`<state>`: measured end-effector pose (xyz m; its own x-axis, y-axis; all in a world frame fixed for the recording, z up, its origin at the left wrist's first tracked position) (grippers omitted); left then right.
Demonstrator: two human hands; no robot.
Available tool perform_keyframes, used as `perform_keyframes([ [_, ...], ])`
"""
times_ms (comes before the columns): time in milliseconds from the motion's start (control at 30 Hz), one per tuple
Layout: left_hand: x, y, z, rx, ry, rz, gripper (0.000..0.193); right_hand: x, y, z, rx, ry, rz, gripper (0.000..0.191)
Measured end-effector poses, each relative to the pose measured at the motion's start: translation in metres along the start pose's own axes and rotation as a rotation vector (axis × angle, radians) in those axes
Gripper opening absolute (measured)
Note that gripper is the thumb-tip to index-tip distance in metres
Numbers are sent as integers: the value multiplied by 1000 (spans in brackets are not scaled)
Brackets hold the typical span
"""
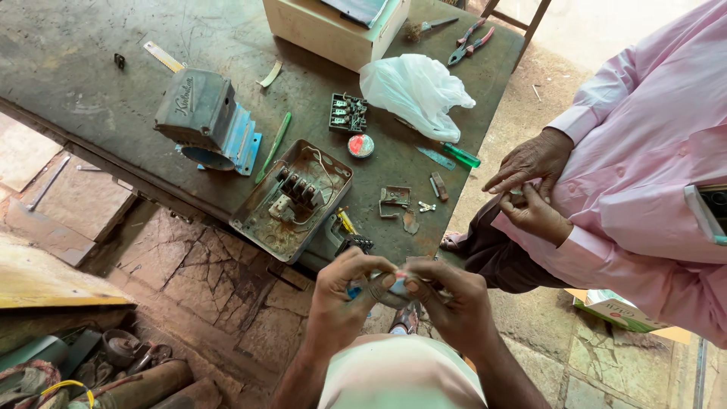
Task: The person retrieves a pair of shears from a drawer and cuts a small piece of colored tape. They then handle a black electrical component, inserting small metal pieces into its terminals. Finally, they use a brush to clean the inside of a metal electrical box.
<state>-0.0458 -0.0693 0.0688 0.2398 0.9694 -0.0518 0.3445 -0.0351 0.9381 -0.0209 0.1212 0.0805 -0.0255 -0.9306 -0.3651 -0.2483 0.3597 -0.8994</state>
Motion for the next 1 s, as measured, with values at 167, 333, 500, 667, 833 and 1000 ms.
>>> perform_keyframes([
  [167,-2,34,-7,88,-57,-470,17,-1,-21,-10,-127,5,329,23],
  [333,1,40,-4,-26,-183,-516,14,-3,-20,-13,-131,-246,402,14],
  [500,1,12,5,-146,-222,-72,8,-2,-8,-13,-86,-429,588,25],
  [667,6,-22,24,-574,-88,897,11,-1,-19,-8,-634,-208,588,19],
  [833,8,-33,34,-595,-4,987,12,0,-30,-15,-937,-253,822,19],
  [1000,18,-32,40,-635,18,1175,12,-9,-48,-24,-1152,-373,882,19],
])
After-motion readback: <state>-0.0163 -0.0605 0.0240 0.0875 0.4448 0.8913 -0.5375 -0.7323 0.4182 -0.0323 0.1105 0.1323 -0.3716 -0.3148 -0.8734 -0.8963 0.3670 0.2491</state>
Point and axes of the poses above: each hand's wrist, its own z-axis away from the middle knuckle, its own x-axis out of the palm, y = z × x, the point moved 2 cm from there along -z, towards the middle knuckle, and after that the axes turned 8 degrees about x, right-handed, at the moved point
